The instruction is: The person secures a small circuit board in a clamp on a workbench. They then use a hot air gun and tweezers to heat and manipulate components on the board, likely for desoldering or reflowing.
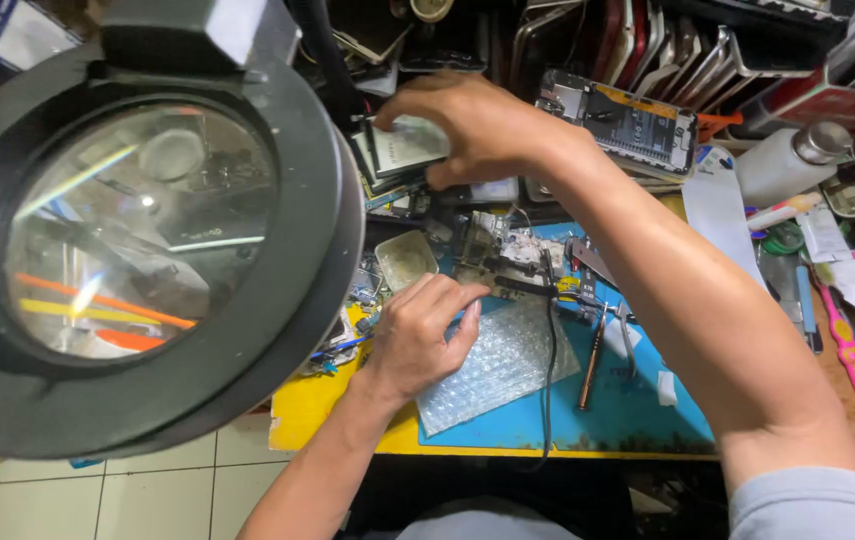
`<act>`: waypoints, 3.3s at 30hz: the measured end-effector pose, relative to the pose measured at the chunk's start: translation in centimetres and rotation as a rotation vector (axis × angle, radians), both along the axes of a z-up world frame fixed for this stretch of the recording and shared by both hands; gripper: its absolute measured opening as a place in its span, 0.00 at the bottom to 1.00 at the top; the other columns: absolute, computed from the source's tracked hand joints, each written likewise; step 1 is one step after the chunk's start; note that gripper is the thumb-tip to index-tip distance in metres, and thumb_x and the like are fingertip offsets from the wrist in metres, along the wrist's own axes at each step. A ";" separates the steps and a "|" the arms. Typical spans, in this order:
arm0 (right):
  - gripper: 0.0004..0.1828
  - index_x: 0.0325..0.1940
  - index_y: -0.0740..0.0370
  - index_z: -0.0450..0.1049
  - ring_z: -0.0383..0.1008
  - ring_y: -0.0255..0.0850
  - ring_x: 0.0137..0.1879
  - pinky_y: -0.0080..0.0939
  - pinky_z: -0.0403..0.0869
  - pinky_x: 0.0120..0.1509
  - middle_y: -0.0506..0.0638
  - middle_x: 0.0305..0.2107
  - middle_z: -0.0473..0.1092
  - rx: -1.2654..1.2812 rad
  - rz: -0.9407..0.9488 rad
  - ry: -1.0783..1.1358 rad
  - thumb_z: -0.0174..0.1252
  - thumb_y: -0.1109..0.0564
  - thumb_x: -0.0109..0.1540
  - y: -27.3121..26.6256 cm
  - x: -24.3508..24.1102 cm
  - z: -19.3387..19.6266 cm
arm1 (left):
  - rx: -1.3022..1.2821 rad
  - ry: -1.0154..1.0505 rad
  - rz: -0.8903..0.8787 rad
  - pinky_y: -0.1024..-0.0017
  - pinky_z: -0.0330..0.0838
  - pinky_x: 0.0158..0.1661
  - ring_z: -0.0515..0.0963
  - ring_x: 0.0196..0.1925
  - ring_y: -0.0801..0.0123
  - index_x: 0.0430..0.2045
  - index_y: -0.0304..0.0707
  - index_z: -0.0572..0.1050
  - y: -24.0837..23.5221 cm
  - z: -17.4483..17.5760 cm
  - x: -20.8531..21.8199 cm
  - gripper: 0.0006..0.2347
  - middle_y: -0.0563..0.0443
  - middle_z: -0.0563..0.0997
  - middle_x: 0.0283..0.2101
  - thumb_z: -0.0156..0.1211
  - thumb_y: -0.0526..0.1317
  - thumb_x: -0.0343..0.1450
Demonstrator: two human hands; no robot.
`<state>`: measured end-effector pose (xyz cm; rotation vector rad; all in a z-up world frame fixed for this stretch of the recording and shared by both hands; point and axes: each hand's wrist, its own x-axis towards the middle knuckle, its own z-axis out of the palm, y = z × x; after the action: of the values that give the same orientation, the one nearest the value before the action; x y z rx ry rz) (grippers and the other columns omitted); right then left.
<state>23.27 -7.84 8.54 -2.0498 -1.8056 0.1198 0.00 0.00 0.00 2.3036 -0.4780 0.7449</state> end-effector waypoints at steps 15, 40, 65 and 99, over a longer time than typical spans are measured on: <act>0.24 0.59 0.59 0.75 0.71 0.54 0.56 0.57 0.69 0.51 0.58 0.53 0.72 0.208 -0.224 -0.258 0.67 0.58 0.59 -5.7 -5.6 -0.4 | 0.312 0.174 -0.072 0.58 0.67 0.41 0.73 0.44 0.51 0.47 0.38 0.75 -1.3 -0.3 -2.2 0.25 0.40 0.76 0.46 0.65 0.60 0.68; 0.03 0.36 0.46 0.80 0.73 0.39 0.42 0.39 0.72 0.44 0.42 0.32 0.72 -0.152 -0.520 -0.275 0.67 0.49 0.61 -18.0 -10.9 -7.7 | 0.345 0.341 -0.135 0.53 0.66 0.57 0.74 0.61 0.47 0.58 0.44 0.74 3.6 0.5 -7.1 0.27 0.37 0.75 0.58 0.66 0.47 0.61; 0.11 0.49 0.51 0.78 0.70 0.47 0.50 0.47 0.65 0.44 0.47 0.42 0.75 0.009 -0.188 -0.176 0.66 0.51 0.63 -19.9 -13.3 -6.9 | 0.171 0.204 0.270 0.56 0.72 0.55 0.75 0.57 0.49 0.58 0.40 0.74 -0.8 1.8 -2.8 0.26 0.40 0.75 0.58 0.72 0.42 0.64; 0.19 0.79 0.70 0.68 0.56 0.33 0.29 0.34 0.57 0.36 0.51 0.26 0.61 0.436 -1.688 0.042 0.62 0.62 0.86 -43.4 -24.6 -8.9 | 0.358 0.556 -0.095 0.50 0.70 0.35 0.77 0.38 0.47 0.36 0.39 0.73 -5.5 1.2 4.7 0.16 0.45 0.79 0.34 0.61 0.54 0.73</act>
<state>-1.36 -51.24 -0.40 -2.4041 0.3257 -0.6121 4.68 -5.48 1.17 2.6527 -0.4805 -0.0520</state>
